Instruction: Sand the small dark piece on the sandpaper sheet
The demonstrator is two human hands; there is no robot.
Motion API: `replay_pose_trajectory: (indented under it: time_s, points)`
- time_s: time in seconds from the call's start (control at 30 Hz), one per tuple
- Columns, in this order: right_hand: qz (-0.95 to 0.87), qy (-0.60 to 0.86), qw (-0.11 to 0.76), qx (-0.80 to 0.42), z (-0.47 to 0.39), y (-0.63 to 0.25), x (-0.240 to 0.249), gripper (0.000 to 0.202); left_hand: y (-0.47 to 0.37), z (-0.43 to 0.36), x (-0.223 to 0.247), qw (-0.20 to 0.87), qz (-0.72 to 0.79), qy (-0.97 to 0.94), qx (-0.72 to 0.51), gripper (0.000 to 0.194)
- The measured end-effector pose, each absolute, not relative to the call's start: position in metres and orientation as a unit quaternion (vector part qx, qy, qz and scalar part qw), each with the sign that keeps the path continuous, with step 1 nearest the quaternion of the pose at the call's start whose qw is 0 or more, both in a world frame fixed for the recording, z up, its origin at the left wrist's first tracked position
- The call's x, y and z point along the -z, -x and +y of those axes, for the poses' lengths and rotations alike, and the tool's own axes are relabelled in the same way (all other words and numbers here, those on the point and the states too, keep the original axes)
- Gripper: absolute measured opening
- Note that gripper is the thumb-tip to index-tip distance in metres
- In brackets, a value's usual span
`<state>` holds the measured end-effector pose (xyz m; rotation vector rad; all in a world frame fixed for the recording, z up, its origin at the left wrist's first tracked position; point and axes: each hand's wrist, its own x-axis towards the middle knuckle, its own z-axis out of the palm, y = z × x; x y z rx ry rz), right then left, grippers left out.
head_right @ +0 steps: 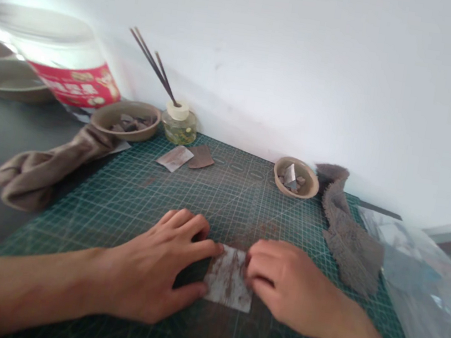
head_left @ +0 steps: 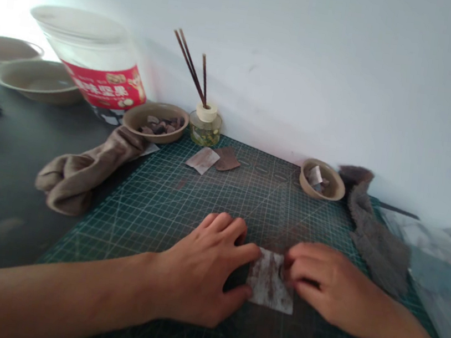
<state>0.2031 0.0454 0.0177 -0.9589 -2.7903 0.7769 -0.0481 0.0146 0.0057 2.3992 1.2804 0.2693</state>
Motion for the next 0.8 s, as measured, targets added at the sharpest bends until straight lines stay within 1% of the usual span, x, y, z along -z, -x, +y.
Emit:
replay_pose_trajectory:
  time_s: [0.07, 0.17, 0.23, 0.33, 0.4, 0.47, 0.53, 0.6, 0.63, 0.73, 0.8]
  points:
    - [-0.926, 0.291, 0.048, -0.236, 0.0447, -0.2032, -0.0186, 0.018, 0.0481, 0.0146, -0.0054, 0.206, 0.455, -0.861, -0.095, 0.032]
    - [-0.918, 0.333, 0.109, -0.187, 0.0459, -0.2024, -0.0171, 0.017, 0.0481, 0.0151, -0.0048, 0.203, 0.451, -0.864, -0.094, 0.032]
    - [-0.915, 0.339, 0.098, -0.196, 0.0463, -0.2018, -0.0162, 0.017, 0.048, 0.0157, -0.0046, 0.202, 0.452, -0.863, -0.097, 0.032]
    - [-0.928, 0.281, 0.052, -0.238, 0.0431, -0.1995, -0.0151, 0.016, 0.0479, 0.0161, -0.0049, 0.207, 0.453, -0.862, -0.096, 0.03]
    - [-0.926, 0.288, 0.085, -0.229, 0.0412, -0.1977, -0.0145, 0.014, 0.0478, 0.0161, -0.0054, 0.209, 0.452, -0.862, -0.095, 0.03]
    - [-0.913, 0.326, 0.112, -0.22, 0.0413, -0.1974, -0.0155, 0.015, 0.0478, 0.0158, -0.0057, 0.208, 0.453, -0.862, -0.096, 0.03]
    - [-0.909, 0.327, 0.078, -0.244, 0.0424, -0.1987, -0.0177, 0.017, 0.0479, 0.0154, -0.0055, 0.205, 0.453, -0.862, -0.099, 0.03]
    - [-0.917, 0.29, 0.038, -0.271, 0.0434, -0.2003, -0.0196, 0.017, 0.0479, 0.0151, -0.0049, 0.204, 0.451, -0.863, -0.1, 0.03]
    - [-0.921, 0.278, 0.041, -0.27, 0.044, -0.2009, -0.0199, 0.017, 0.048, 0.015, -0.0045, 0.203, 0.45, -0.864, -0.101, 0.03]
    - [-0.915, 0.311, 0.099, -0.237, 0.0469, -0.2017, -0.0192, 0.017, 0.0483, 0.0149, -0.0035, 0.199, 0.449, -0.865, -0.102, 0.031]
    - [-0.916, 0.311, 0.079, -0.24, 0.0478, -0.2015, -0.0184, 0.017, 0.0486, 0.0151, -0.0033, 0.199, 0.451, -0.864, -0.104, 0.032]
